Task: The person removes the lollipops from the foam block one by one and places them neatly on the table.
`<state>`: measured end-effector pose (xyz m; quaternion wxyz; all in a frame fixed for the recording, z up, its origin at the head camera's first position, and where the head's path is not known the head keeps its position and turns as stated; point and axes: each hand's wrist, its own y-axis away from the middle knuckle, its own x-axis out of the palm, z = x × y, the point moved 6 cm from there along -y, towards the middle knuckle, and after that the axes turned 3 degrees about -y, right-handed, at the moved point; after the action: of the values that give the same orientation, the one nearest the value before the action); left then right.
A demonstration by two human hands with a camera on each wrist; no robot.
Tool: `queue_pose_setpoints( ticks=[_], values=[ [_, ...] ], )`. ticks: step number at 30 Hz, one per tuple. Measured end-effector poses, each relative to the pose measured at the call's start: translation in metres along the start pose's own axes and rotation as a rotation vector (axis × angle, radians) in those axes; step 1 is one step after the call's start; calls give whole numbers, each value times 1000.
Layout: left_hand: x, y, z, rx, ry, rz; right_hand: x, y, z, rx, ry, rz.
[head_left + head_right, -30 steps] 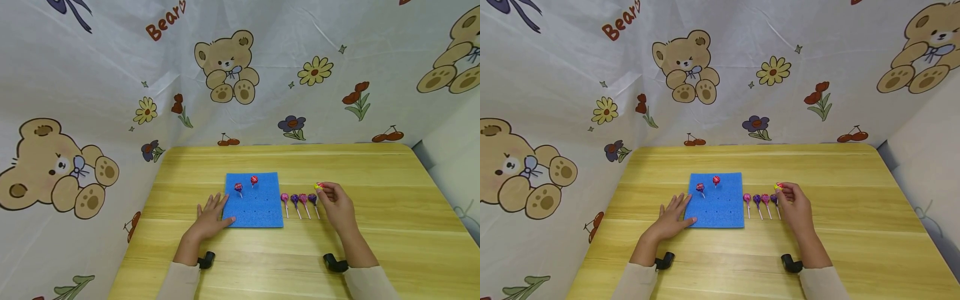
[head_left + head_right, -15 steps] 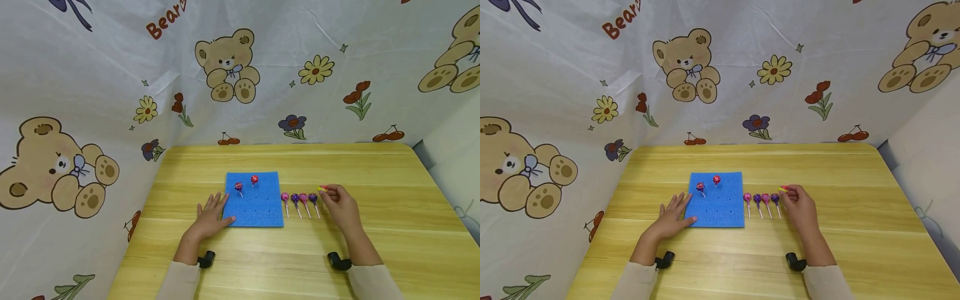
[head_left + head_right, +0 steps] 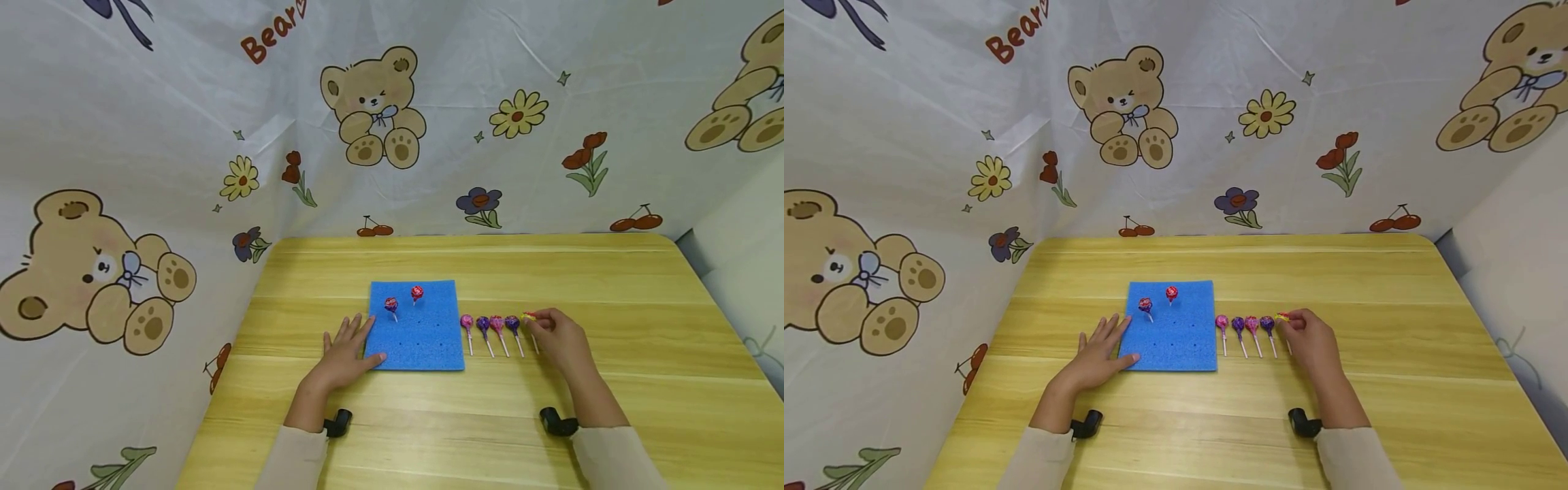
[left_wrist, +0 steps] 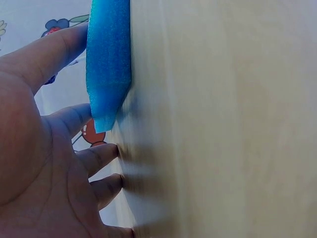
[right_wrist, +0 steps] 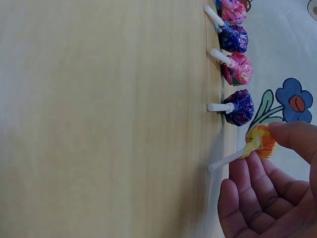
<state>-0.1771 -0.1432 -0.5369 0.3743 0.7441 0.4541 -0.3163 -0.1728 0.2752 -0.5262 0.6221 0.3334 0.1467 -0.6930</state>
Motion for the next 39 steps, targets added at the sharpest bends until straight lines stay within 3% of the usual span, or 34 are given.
queue_pose_setpoints(
  ticks=[23,39],
  values=[
    [0,0,-1,6,11,-5,3,-13,-7,29,89,20],
    [1,-1,2,3,9,-5,2,-9,-5,60,59,68]
  ],
)
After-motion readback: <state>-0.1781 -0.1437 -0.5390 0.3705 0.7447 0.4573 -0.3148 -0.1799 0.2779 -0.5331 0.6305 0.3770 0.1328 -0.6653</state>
